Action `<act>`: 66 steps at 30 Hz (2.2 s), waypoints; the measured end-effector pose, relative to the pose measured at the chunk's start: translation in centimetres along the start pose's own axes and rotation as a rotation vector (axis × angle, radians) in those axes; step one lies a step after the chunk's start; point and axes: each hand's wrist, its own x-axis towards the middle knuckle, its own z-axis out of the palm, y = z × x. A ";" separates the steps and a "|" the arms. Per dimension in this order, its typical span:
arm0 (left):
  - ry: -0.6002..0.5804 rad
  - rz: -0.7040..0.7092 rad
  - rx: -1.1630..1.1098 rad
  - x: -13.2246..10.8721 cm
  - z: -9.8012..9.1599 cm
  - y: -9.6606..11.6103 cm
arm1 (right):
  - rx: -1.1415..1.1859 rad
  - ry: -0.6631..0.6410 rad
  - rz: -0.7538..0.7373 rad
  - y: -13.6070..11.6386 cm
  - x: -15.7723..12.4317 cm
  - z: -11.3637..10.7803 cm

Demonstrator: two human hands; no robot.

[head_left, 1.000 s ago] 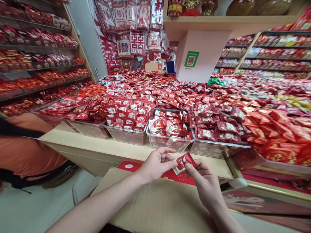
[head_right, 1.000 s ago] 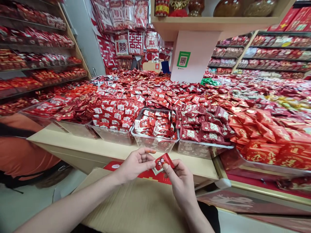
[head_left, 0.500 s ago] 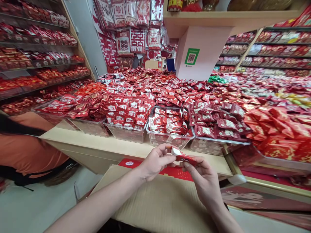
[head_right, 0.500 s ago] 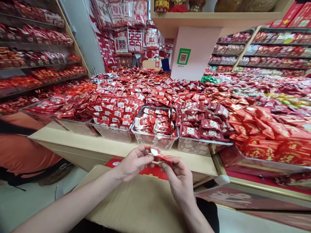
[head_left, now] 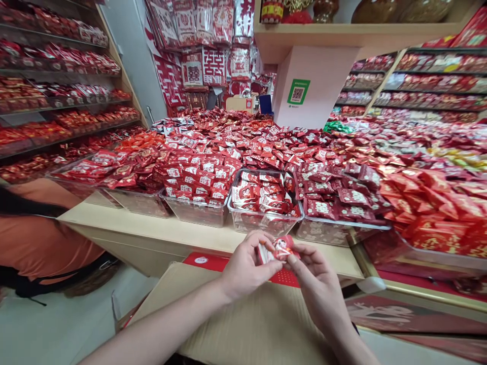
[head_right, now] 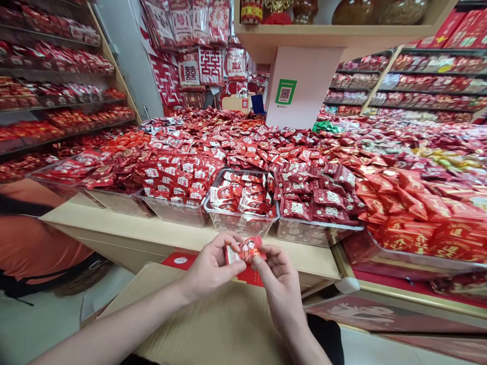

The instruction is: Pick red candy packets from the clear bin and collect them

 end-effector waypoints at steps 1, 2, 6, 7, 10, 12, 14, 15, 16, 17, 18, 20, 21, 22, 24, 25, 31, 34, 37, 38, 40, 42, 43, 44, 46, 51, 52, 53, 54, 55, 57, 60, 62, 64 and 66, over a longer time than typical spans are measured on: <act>-0.038 -0.047 -0.030 -0.1 0.0 0.0 | -0.021 0.022 0.012 0.2 0.1 -0.1; -0.066 -0.101 -0.060 -0.2 0.0 0.0 | -0.037 0.034 0.018 0.4 0.2 -0.3; -0.129 -0.267 -0.078 -0.2 -0.5 0.2 | -0.099 0.004 -0.013 0.6 0.2 -0.3; -0.153 -0.275 -0.052 -0.1 -0.8 0.3 | -0.117 -0.015 -0.026 0.5 0.1 -0.2; -0.221 -0.285 0.116 0.2 -1.9 1.2 | -0.196 -0.097 -0.063 0.2 -0.1 -0.1; -0.280 -0.264 0.322 0.5 -2.7 2.3 | -0.310 -0.188 -0.081 0.2 -0.2 0.0; -0.379 -0.165 0.547 1.0 -3.3 3.7 | -0.464 -0.254 -0.105 0.1 -0.3 0.2; -0.430 -0.086 0.642 1.3 -3.5 4.5 | -0.536 -0.269 -0.127 0.0 -0.3 0.4; -0.480 -0.005 0.714 1.7 -3.7 5.1 | -0.596 -0.277 -0.159 -0.1 -0.3 0.5; -0.526 0.071 0.767 2.2 -3.9 5.7 | -0.645 -0.291 -0.200 -0.4 -0.3 0.7; -0.566 0.136 0.806 2.7 -4.0 6.2 | -0.687 -0.316 -0.245 -0.9 -0.1 0.8; -0.588 0.256 0.870 4.0 -4.3 6.9 | -0.764 -0.365 -0.342 -2.0 0.7 0.8; -0.569 0.309 0.905 4.7 -4.5 7.1 | -0.812 -0.362 -0.384 -2.6 1.2 0.5; -0.531 0.357 0.942 5.6 -4.7 7.2 | -0.871 -0.331 -0.420 -3.3 2.0 0.2; -0.446 0.416 1.015 7.4 -5.1 7.2 | -0.997 -0.215 -0.476 -4.5 3.6 -1.0; -0.409 0.431 1.040 8.5 -5.3 7.0 | -1.056 -0.160 -0.498 -4.9 4.3 -1.6; -0.355 0.386 1.232 15.4 -3.9 4.1 | -1.164 -0.117 -0.512 -5.5 5.1 -4.3; -0.395 0.358 1.276 18.1 -2.5 2.3 | -1.146 -0.143 -0.461 -4.6 3.3 -5.3; -0.430 0.347 1.281 19.5 -1.7 0.9 | -1.084 -0.151 -0.398 -3.2 1.8 -7.1; -0.450 0.346 1.277 19.7 -1.5 0.5 | -1.058 -0.153 -0.378 -2.8 1.5 -7.7; -0.481 0.352 1.262 19.8 -1.2 0.0 | -1.023 -0.148 -0.355 -2.1 1.2 -8.7; -0.479 0.357 1.245 19.5 -1.0 -0.2 | -1.037 -0.132 -0.353 -1.8 1.4 -9.0; -0.463 0.358 1.238 19.2 -0.9 -0.3 | -1.061 -0.116 -0.363 -1.8 1.7 -8.8; -0.436 0.355 1.234 18.9 -0.9 -0.3 | -1.094 -0.097 -0.380 -2.0 2.1 -8.5; -0.355 0.334 1.231 18.4 -0.7 -0.3 | -1.170 -0.075 -0.442 -2.6 3.3 -7.4; -0.160 0.194 1.231 17.8 -0.5 0.2 | -1.442 0.015 -0.580 -4.4 7.4 -3.0; -0.147 0.160 1.226 17.8 -0.4 0.3 | -1.526 0.062 -0.567 -4.6 8.3 -2.1; -0.140 0.128 1.220 17.9 -0.4 0.4 | -1.610 0.098 -0.543 -4.8 9.1 -1.2; -0.137 0.099 1.212 17.9 -0.4 0.4 | -1.689 0.121 -0.517 -5.0 9.8 -0.4; -0.134 0.075 1.203 18.0 -0.4 0.4 | -1.755 0.131 -0.493 -5.1 10.5 0.4; -0.128 0.039 1.186 18.2 -0.5 0.4 | -1.847 0.116 -0.444 -5.3 11.6 1.5; -0.129 0.013 1.164 18.6 -0.6 0.4 | -1.899 0.071 -0.348 -5.6 12.7 2.6; -0.147 0.006 1.144 18.9 -0.6 0.3 | -1.901 0.033 -0.299 -5.7 13.2 2.9; -0.183 -0.001 1.114 19.3 -0.4 0.2 | -1.892 0.013 -0.284 -5.7 13.4 3.0; -0.223 -0.010 1.082 19.8 -0.2 0.0 | -1.886 0.019 -0.286 -5.6 13.6 3.0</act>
